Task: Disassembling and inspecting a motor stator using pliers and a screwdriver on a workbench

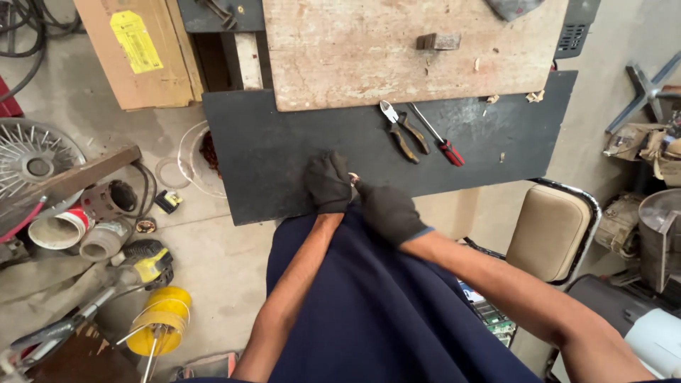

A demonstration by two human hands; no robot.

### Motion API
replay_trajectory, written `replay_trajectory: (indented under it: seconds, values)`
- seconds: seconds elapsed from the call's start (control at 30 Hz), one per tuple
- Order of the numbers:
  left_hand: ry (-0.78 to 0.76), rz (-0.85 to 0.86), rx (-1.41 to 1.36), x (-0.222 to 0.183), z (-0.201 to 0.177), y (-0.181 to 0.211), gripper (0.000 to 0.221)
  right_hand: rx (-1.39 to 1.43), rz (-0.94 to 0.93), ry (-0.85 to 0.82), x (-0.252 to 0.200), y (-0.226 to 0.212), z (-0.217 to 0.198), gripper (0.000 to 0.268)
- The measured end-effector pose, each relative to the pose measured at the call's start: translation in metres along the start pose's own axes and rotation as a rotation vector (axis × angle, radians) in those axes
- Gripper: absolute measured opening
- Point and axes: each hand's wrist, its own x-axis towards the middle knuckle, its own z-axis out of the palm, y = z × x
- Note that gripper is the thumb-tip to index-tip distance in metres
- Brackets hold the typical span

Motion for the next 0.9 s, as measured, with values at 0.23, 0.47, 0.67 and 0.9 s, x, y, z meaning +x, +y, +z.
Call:
replay_trajectory:
  seconds: [0.23,0.47,0.67,0.9]
  values:
    - [-0.015,0.015,-0.077,-0.003,0.008,-0.011,0.036,-0.022,-0.237,0.101,-0.03,0.023,0.037,0.033]
    - [0.07,0.073,0.178,-0.013,0.019,-0.013,0.033,0.269,-0.133,-0.038,-0.025,0.034,0.06,0.053]
    - [0.104,0.057,0.135,-0.017,0.023,-0.016,0.03,0.707,0.024,-0.014,0.011,0.04,0.089,0.043]
    - [0.139,0.018,0.122,-0.02,0.046,-0.032,0.038,1.152,-0.076,-0.065,0.019,0.069,0.073,0.042]
